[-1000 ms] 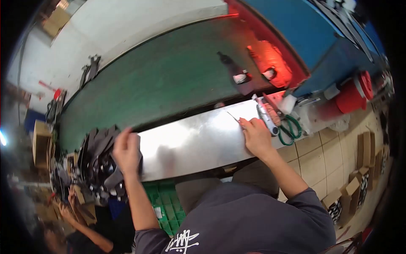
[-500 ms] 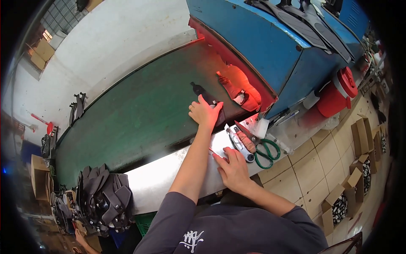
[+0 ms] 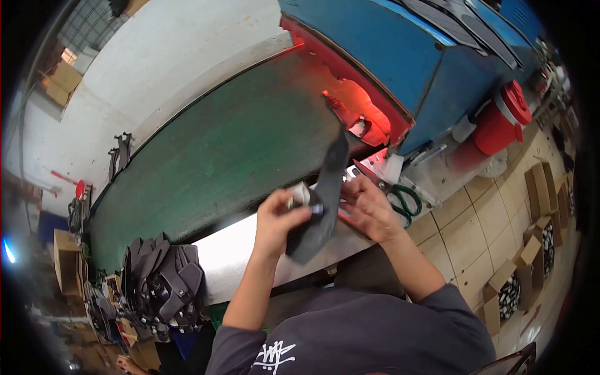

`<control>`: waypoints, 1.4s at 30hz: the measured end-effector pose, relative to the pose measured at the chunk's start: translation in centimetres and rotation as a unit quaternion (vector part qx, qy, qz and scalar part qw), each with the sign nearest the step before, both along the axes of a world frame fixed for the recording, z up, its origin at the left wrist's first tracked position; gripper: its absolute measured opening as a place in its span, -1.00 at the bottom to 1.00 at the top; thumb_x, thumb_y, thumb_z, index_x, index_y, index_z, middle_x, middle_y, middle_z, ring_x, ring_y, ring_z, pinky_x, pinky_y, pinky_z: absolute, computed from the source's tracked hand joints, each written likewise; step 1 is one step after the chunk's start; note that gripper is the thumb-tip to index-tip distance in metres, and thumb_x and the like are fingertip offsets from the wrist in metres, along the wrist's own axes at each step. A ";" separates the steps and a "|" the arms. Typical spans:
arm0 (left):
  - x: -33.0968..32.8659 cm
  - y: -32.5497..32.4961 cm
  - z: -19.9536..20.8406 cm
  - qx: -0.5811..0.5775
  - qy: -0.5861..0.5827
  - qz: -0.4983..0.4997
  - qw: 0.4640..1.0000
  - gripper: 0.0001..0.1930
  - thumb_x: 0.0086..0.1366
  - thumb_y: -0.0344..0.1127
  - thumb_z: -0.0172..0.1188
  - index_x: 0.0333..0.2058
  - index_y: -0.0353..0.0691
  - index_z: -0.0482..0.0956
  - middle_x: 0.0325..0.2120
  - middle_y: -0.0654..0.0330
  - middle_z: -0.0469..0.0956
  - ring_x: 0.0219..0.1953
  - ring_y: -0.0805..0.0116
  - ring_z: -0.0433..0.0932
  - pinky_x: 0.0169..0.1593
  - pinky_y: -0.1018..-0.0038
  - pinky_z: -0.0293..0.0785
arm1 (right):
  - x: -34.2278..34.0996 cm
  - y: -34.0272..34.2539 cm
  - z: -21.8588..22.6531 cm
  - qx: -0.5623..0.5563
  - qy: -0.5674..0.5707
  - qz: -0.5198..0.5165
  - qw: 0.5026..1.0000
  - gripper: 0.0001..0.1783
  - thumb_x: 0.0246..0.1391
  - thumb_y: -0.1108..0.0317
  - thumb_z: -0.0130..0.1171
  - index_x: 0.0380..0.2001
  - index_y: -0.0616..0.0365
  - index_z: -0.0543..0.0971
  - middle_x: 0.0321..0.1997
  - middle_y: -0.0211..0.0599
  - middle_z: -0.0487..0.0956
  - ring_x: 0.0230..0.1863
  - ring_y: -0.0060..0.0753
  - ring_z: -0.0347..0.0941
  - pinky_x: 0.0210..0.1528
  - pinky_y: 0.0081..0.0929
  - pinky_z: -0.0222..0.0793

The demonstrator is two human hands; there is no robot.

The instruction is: The worker is attaching straps and components to shoe insoles at a workstation.

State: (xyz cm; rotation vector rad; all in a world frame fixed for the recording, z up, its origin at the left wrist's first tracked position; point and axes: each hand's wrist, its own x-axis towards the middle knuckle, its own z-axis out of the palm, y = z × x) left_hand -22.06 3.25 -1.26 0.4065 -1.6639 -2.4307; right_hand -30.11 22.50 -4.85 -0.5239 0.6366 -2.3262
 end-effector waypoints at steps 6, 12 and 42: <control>9.3 -1.5 -1.6 -0.051 0.064 0.047 0.996 -0.74 0.08 -0.58 0.17 -0.19 -0.39 0.57 0.12 -0.13 0.40 0.06 0.08 0.49 0.09 0.23 0.44 | 4.4 -3.7 3.5 0.087 0.070 0.013 0.994 -0.70 -0.08 0.36 0.27 -0.25 0.16 0.46 -0.23 -0.25 0.53 -0.07 -0.37 0.44 0.12 -0.31 0.27; 13.1 -2.8 -1.5 0.077 0.009 0.117 0.990 -0.65 0.36 -0.42 -0.02 0.11 -0.30 0.39 0.04 -0.03 0.46 0.04 -0.02 0.51 0.02 0.15 0.56 | 6.7 -3.4 4.1 0.252 0.296 -0.058 0.920 -0.60 -0.15 0.44 0.38 -0.38 0.10 0.31 -0.34 -0.47 0.35 -0.30 -0.66 0.23 -0.21 -0.66 0.19; 15.8 -2.5 -2.8 0.099 0.097 0.082 0.987 -0.66 0.06 -0.56 0.31 -0.13 -0.33 0.58 -0.01 -0.15 0.50 -0.02 0.18 0.55 0.02 0.35 0.52 | 11.0 -3.5 3.9 0.325 0.458 -0.069 0.824 -0.53 -0.18 0.53 0.30 -0.08 0.24 0.58 -0.25 -0.13 0.63 -0.28 -0.22 0.56 -0.20 -0.44 0.43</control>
